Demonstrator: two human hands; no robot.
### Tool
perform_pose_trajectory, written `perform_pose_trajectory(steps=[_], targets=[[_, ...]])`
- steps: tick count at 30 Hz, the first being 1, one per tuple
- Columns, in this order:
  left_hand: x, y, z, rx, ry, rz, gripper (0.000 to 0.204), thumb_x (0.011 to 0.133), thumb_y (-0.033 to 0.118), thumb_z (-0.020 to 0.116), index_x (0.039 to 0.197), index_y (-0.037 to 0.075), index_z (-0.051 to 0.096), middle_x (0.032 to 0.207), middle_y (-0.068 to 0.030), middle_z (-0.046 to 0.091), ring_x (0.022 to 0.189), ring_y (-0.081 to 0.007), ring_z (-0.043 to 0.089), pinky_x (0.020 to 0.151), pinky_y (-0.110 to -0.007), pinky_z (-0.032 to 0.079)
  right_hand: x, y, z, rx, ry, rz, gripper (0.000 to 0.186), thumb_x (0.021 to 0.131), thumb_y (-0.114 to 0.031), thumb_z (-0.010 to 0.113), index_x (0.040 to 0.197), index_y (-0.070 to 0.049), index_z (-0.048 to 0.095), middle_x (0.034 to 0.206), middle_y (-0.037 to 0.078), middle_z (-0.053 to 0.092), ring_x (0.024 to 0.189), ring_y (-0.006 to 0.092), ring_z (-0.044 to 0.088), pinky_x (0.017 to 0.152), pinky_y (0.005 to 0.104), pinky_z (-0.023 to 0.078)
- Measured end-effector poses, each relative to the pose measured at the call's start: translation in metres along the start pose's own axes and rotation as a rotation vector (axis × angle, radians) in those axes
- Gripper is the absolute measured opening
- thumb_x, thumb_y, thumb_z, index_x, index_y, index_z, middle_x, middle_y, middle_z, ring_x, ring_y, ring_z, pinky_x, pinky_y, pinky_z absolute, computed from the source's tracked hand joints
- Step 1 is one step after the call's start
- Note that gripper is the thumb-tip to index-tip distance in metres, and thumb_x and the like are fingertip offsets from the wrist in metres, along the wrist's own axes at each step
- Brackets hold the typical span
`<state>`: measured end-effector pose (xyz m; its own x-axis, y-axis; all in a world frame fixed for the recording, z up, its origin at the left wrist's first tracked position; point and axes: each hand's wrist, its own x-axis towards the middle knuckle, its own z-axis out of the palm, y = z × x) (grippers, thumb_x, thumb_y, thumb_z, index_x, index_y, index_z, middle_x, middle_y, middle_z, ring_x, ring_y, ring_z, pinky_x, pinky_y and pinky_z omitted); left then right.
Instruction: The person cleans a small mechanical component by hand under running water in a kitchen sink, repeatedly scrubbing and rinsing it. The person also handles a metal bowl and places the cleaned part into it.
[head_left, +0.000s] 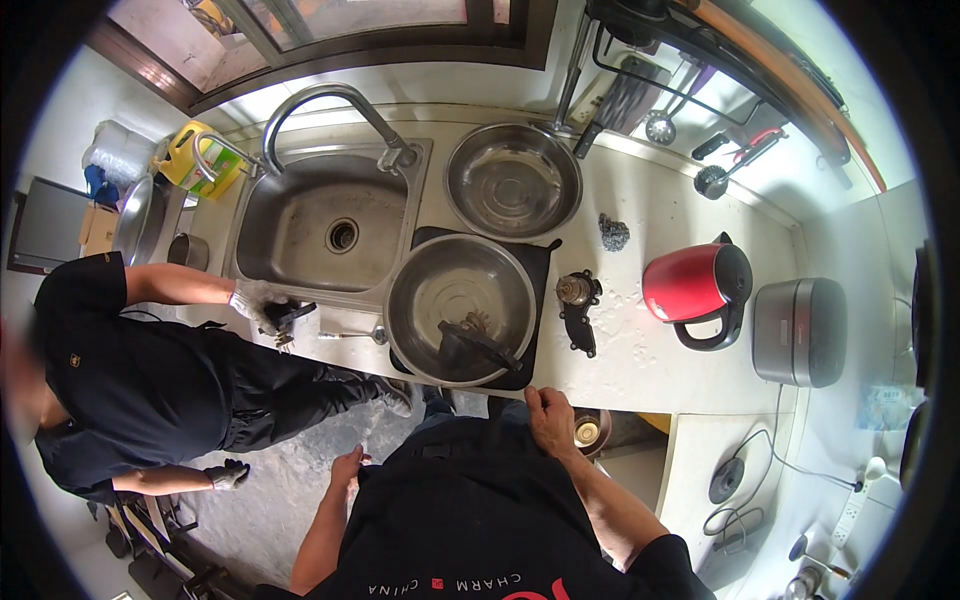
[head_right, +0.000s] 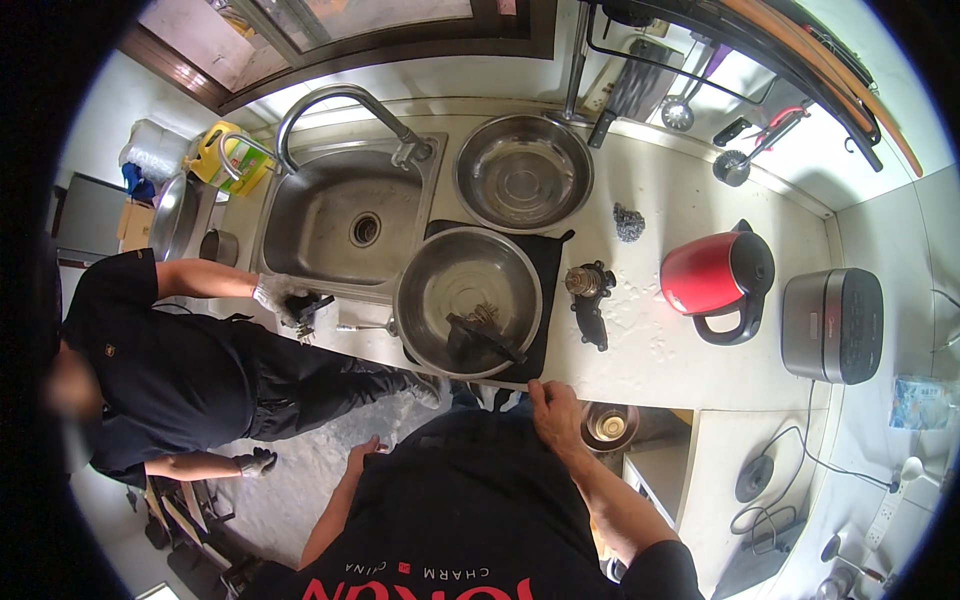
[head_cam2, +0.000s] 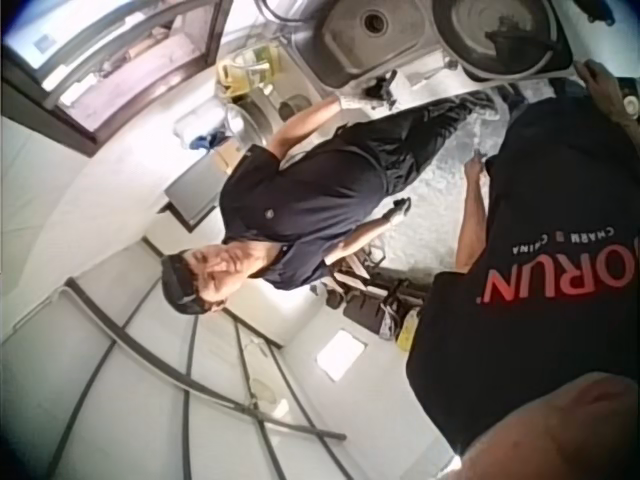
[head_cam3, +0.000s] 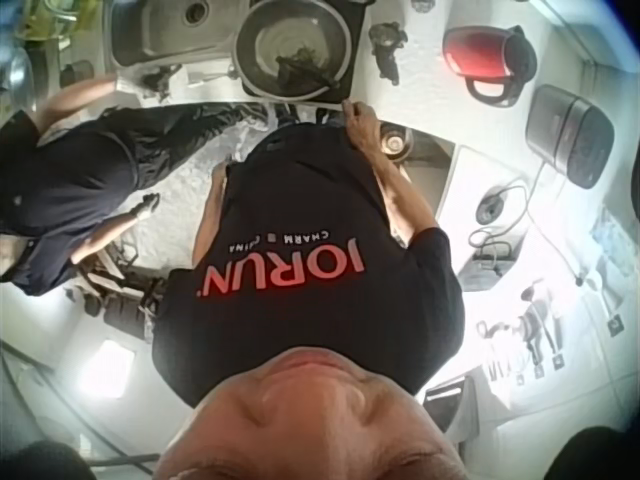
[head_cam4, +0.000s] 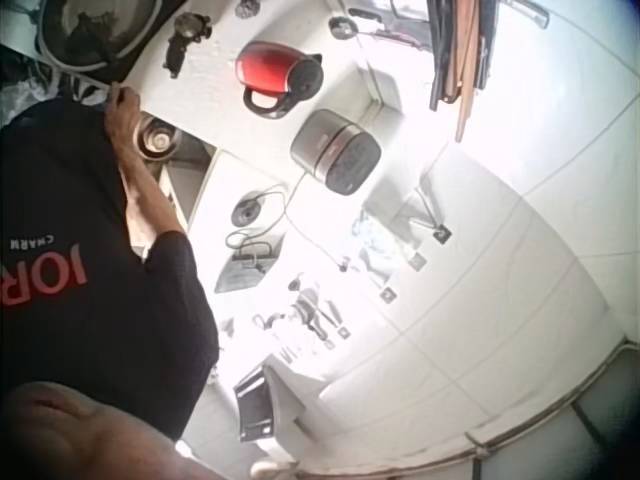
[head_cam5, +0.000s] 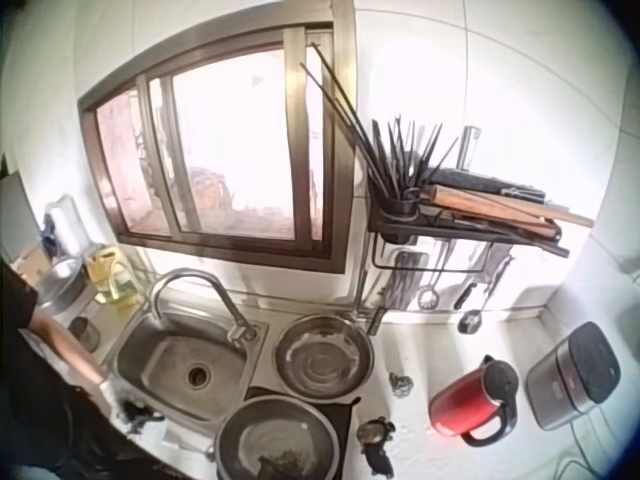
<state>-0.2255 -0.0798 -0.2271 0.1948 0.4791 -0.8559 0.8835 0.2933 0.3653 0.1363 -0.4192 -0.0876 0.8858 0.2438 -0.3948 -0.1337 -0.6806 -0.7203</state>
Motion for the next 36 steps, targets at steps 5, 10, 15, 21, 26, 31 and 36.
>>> perform_pose_trajectory(steps=[5, 10, 15, 21, 26, 31, 36], targets=[[0.008, 0.001, 0.001, 0.025, -0.028, 0.045, 0.052, 0.091, 0.055, 0.060, 0.090, 0.007, 0.078, 0.080, -0.0048, 0.064, 0.071, -0.0152, 0.058, 0.067, -0.032, 0.047, -0.010, -0.048, -0.017, 0.224, -0.170, -0.139, 0.038, 0.094, -0.037, 0.059, 0.111, -0.005, 0.069, 0.080, 0.020, 0.067, 0.077, 0.0369, 0.066, 0.070, 0.0454, 0.050], [0.011, -0.001, 0.003, -0.160, -0.104, -0.044, 0.050, 0.091, 0.054, 0.060, 0.090, 0.008, 0.079, 0.079, -0.0053, 0.065, 0.074, -0.0158, 0.060, 0.068, -0.032, 0.047, 0.000, -0.092, -0.023, 0.064, -0.290, -0.087, 0.046, 0.093, -0.036, 0.058, 0.129, -0.006, 0.060, 0.076, 0.017, 0.067, 0.074, 0.0338, 0.066, 0.068, 0.0430, 0.051], [0.011, 0.014, 0.000, 0.179, -0.004, 0.072, 0.047, 0.091, 0.052, 0.059, 0.092, 0.009, 0.079, 0.076, -0.0059, 0.065, 0.072, -0.0158, 0.061, 0.067, -0.032, 0.047, 0.005, -0.088, -0.012, 0.072, -0.244, -0.120, 0.052, 0.091, -0.037, 0.060, 0.131, -0.003, 0.057, 0.073, 0.015, 0.066, 0.071, 0.0335, 0.066, 0.065, 0.0442, 0.050], [0.008, 0.016, 0.004, 0.061, -0.030, 0.056, 0.047, 0.091, 0.052, 0.061, 0.094, 0.009, 0.079, 0.071, -0.0032, 0.061, 0.067, -0.0154, 0.056, 0.065, -0.033, 0.045, 0.006, -0.091, -0.009, 0.050, -0.242, -0.116, 0.059, 0.091, -0.037, 0.060, 0.134, 0.003, 0.052, 0.071, 0.015, 0.065, 0.069, 0.0342, 0.066, 0.064, 0.0448, 0.050], [0.017, 0.010, 0.002, 0.059, -0.026, 0.076, 0.047, 0.089, 0.051, 0.064, 0.094, 0.007, 0.078, 0.073, -0.0032, 0.064, 0.069, -0.0153, 0.058, 0.066, -0.033, 0.046, 0.005, -0.096, -0.009, 0.013, -0.250, -0.116, 0.063, 0.090, -0.036, 0.061, 0.135, 0.006, 0.049, 0.069, 0.015, 0.065, 0.069, 0.0346, 0.066, 0.063, 0.0451, 0.050], [0.022, 0.009, -0.004, 0.189, 0.027, 0.128, 0.047, 0.088, 0.051, 0.065, 0.095, 0.006, 0.078, 0.078, -0.0060, 0.069, 0.072, -0.0161, 0.063, 0.068, -0.033, 0.048, 0.005, -0.099, -0.008, 0.031, -0.242, -0.122, 0.064, 0.090, -0.037, 0.062, 0.134, 0.007, 0.049, 0.069, 0.016, 0.064, 0.069, 0.0354, 0.065, 0.063, 0.0461, 0.050], [0.010, 0.023, -0.001, 0.212, 0.065, 0.107, 0.047, 0.087, 0.050, 0.066, 0.094, 0.005, 0.077, 0.075, -0.0062, 0.068, 0.070, -0.0163, 0.063, 0.066, -0.033, 0.048, 0.005, -0.102, -0.010, 0.031, -0.259, -0.107, 0.064, 0.089, -0.037, 0.062, 0.133, 0.007, 0.049, 0.069, 0.016, 0.064, 0.069, 0.0363, 0.065, 0.064, 0.0468, 0.050]])
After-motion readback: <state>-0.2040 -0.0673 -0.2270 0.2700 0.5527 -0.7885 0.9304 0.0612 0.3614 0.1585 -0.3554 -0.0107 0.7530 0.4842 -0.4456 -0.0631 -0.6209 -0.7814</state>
